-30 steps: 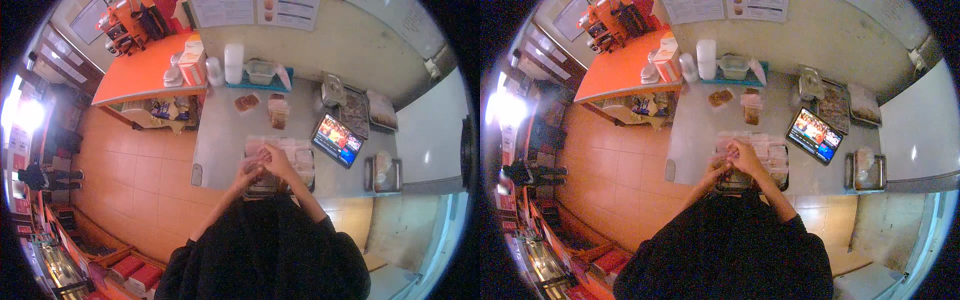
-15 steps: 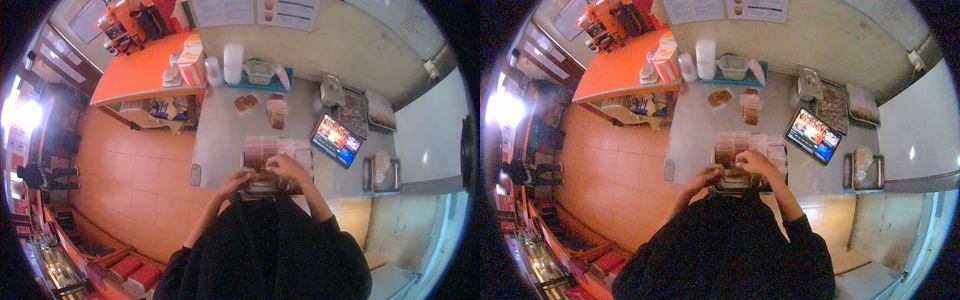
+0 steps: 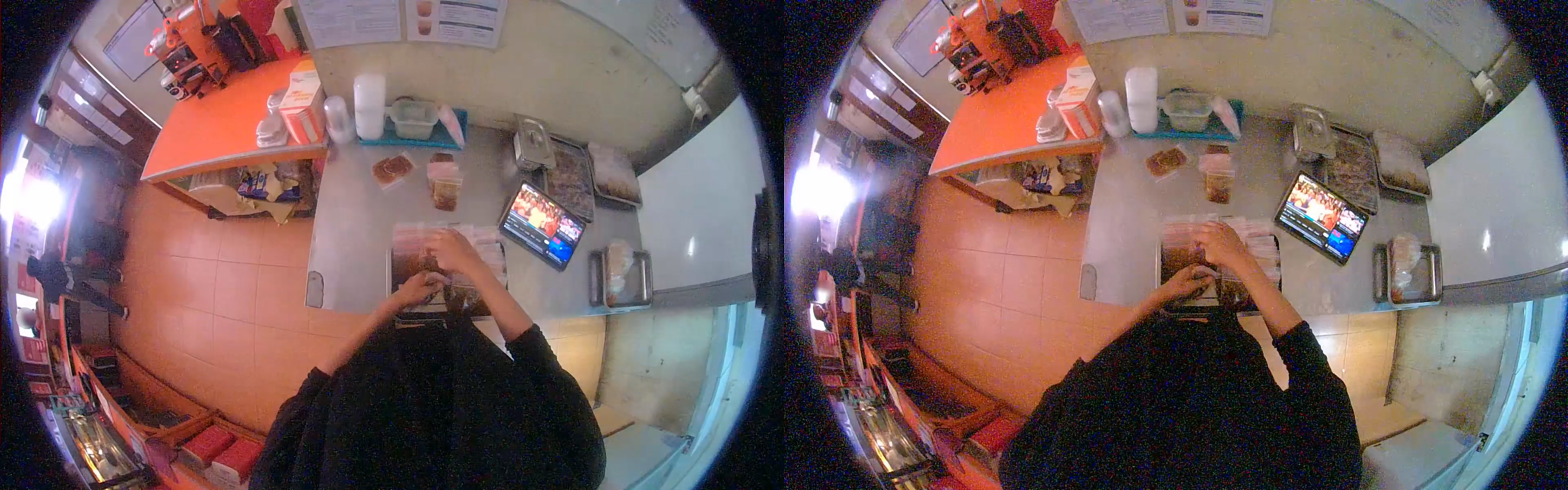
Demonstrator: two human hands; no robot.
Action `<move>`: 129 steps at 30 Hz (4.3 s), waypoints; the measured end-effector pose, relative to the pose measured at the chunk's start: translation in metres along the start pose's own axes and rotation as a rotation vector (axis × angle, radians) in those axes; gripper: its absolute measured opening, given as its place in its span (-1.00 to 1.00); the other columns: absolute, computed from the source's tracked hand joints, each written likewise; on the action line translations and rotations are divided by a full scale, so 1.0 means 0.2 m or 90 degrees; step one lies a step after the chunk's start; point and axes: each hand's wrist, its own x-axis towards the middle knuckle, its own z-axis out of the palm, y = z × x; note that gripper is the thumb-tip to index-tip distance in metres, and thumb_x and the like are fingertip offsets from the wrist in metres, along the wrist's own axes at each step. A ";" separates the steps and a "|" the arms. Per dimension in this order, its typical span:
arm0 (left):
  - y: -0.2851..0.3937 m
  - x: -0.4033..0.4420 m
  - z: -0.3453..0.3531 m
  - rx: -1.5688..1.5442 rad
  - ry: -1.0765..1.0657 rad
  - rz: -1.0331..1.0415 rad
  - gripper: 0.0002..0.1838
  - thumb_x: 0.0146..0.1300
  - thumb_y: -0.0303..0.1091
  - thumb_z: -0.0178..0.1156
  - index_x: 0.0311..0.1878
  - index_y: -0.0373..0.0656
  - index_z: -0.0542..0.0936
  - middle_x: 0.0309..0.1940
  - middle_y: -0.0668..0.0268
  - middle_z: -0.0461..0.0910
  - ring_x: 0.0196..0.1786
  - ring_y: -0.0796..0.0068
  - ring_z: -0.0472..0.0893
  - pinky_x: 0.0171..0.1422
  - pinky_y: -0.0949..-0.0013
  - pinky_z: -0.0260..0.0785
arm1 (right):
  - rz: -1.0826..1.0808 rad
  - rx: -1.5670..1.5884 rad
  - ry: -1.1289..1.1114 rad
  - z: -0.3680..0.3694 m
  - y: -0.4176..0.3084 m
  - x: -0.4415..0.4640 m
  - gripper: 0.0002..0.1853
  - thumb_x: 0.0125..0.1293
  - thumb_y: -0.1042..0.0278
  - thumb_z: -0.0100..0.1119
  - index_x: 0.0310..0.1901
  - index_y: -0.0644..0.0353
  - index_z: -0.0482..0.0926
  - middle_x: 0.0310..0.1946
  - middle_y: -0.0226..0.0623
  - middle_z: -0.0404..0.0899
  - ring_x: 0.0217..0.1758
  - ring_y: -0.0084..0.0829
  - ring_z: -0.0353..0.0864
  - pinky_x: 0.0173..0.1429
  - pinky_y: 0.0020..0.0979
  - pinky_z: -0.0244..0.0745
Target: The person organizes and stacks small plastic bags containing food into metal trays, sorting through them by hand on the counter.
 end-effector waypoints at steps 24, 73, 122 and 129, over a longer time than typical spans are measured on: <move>0.08 -0.22 -0.08 -0.635 0.038 -0.132 -0.68 0.16 -0.44 0.05 0.01 -0.27 0.46 -0.17 0.22 0.53 -0.06 0.36 0.52 0.02 0.34 0.40 | 0.097 0.346 0.085 -0.17 -0.27 -0.07 -0.71 -0.05 0.37 0.32 -0.24 0.15 0.53 -0.29 -0.22 0.51 -0.13 -0.19 0.50 -0.04 -0.28 0.39; 0.05 -0.19 0.00 -0.120 0.113 -0.223 -0.61 0.25 -0.30 0.06 0.16 -0.07 0.42 -0.13 0.32 0.55 -0.38 0.53 0.52 -0.46 0.40 0.51 | 0.009 0.102 0.084 0.21 -0.11 0.09 -0.81 -0.06 0.40 0.17 -0.33 0.21 0.55 -0.17 -0.17 0.51 -0.02 -0.11 0.44 0.10 -0.15 0.34; 0.13 -0.24 -0.02 -0.075 0.081 -0.022 -0.60 0.33 -0.33 0.00 0.23 -0.05 0.34 -0.25 0.40 0.47 -0.30 0.59 0.45 -0.21 0.49 0.45 | 0.190 -0.017 -0.036 -0.07 -0.12 -0.11 -0.82 0.00 0.46 0.12 -0.29 0.18 0.53 -0.15 -0.12 0.50 0.04 -0.12 0.44 0.07 -0.17 0.35; 0.00 -0.08 0.07 -0.101 0.088 -0.138 -0.59 0.31 -0.33 -0.01 0.23 -0.04 0.34 -0.27 0.36 0.55 -0.34 0.55 0.52 -0.28 0.45 0.52 | 0.090 -0.126 0.041 -0.01 -0.09 -0.12 -0.71 0.00 0.40 0.11 -0.19 0.27 0.50 -0.05 -0.13 0.43 0.09 -0.12 0.36 0.14 -0.16 0.30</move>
